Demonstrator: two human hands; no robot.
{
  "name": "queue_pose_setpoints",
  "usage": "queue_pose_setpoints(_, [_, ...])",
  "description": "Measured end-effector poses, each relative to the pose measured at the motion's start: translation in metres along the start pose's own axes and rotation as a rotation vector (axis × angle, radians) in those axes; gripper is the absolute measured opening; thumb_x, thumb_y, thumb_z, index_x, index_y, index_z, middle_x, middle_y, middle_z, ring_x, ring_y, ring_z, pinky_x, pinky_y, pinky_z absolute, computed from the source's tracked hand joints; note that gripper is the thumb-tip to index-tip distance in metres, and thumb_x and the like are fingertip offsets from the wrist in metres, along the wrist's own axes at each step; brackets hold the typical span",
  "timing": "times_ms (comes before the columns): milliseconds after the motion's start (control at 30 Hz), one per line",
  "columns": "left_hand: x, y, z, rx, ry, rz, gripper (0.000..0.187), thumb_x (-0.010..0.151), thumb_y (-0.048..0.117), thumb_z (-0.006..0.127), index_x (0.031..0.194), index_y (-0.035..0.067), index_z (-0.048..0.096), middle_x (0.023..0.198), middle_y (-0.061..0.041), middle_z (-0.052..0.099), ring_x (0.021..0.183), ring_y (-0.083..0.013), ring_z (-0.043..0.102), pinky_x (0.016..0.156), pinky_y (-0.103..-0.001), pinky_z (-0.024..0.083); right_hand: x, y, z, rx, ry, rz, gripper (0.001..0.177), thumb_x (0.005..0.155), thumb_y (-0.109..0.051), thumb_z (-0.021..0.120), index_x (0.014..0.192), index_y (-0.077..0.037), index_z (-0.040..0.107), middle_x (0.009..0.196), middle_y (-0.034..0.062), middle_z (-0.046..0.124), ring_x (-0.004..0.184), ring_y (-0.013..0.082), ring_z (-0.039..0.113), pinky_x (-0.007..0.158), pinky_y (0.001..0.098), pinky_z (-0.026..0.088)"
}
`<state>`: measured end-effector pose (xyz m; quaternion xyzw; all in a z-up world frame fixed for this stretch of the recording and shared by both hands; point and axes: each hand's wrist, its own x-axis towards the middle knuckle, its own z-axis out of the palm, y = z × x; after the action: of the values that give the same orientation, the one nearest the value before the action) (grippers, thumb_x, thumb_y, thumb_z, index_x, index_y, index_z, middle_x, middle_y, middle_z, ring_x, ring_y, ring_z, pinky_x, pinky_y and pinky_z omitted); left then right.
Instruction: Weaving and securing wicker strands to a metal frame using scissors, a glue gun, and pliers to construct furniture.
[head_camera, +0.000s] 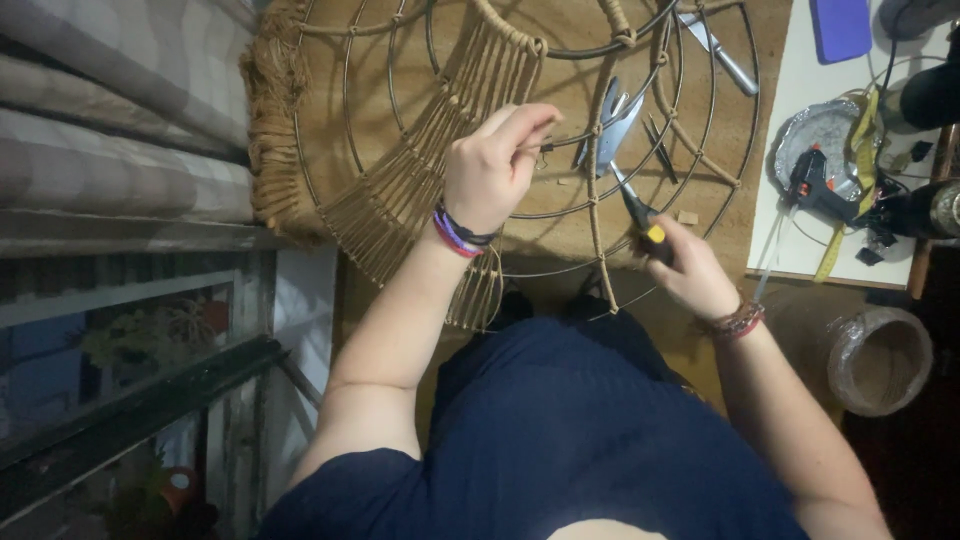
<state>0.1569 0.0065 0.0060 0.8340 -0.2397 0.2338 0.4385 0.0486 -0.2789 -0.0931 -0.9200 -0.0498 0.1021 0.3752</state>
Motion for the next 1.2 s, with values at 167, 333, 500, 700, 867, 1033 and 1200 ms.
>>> queue_pose_setpoints(167, [0.002,0.007,-0.003,0.019,0.0,0.015,0.026,0.092,0.007,0.063,0.109,0.025,0.073,0.088,0.005,0.072,0.083,-0.0234,0.075,0.073,-0.035,0.062,0.034,-0.003,-0.03,-0.215,0.201,-0.143,0.053,0.081,0.002,0.07,0.133,-0.004,0.057,0.11,0.0251,0.064,0.103,0.051,0.065,0.086,0.0604,0.053])
queue_pose_setpoints(333, [0.003,0.008,-0.003,0.026,0.011,0.033,0.027,0.09,0.007,0.066,0.109,0.025,0.073,0.086,0.006,0.07,0.083,-0.0221,0.075,0.072,-0.034,0.063,0.05,-0.064,-0.061,-0.579,0.444,-0.351,0.05,0.077,0.0,0.071,0.126,-0.009,0.065,0.103,0.0091,0.056,0.096,0.0351,0.067,0.081,0.0429,0.058])
queue_pose_setpoints(500, [0.002,-0.002,-0.001,-0.013,0.022,0.017,0.017,0.09,0.011,0.07,0.102,0.022,0.075,0.084,0.004,0.071,0.08,-0.0208,0.074,0.069,-0.032,0.061,0.054,-0.097,-0.076,-0.795,0.521,-0.421,0.03,0.088,-0.005,0.075,0.116,-0.01,0.069,0.102,0.0057,0.056,0.096,0.0264,0.064,0.086,0.0349,0.057])
queue_pose_setpoints(700, [0.004,0.004,-0.005,-0.063,0.019,-0.013,0.013,0.088,0.011,0.073,0.097,0.019,0.075,0.083,0.001,0.072,0.081,-0.0245,0.075,0.067,-0.034,0.061,0.063,-0.1,-0.077,-0.87,0.553,-0.503,0.024,0.093,-0.004,0.071,0.116,-0.007,0.068,0.1,0.0066,0.055,0.096,0.028,0.065,0.083,0.0361,0.057])
queue_pose_setpoints(867, [0.002,0.006,0.003,-0.147,0.07,-0.083,0.012,0.086,0.0,0.074,0.098,0.002,0.075,0.086,-0.006,0.075,0.058,-0.0094,0.06,0.048,-0.019,0.045,0.069,-0.114,-0.071,-0.863,0.516,-0.44,0.01,0.099,-0.003,0.065,0.107,-0.006,0.071,0.092,0.0057,0.071,0.075,0.0164,0.065,0.059,0.025,0.054])
queue_pose_setpoints(1033, [-0.011,0.0,0.012,-0.293,0.176,-0.209,0.005,0.092,0.011,0.073,0.096,0.009,0.075,0.087,-0.011,0.075,0.086,-0.0296,0.076,0.07,-0.032,0.062,0.096,-0.051,-0.023,-0.623,0.351,-0.306,0.021,0.091,-0.012,0.064,0.11,-0.017,0.064,0.086,0.0035,0.065,0.082,0.0307,0.073,0.07,0.0446,0.058])
queue_pose_setpoints(1200, [-0.024,-0.008,0.02,-0.485,0.186,-0.323,0.008,0.093,0.009,0.073,0.101,0.006,0.077,0.088,-0.014,0.074,0.089,-0.0229,0.075,0.074,-0.033,0.062,0.094,-0.068,-0.017,-0.323,0.159,-0.145,0.028,0.087,-0.012,0.068,0.113,-0.021,0.062,0.087,0.0081,0.07,0.089,0.0401,0.071,0.077,0.0538,0.056])
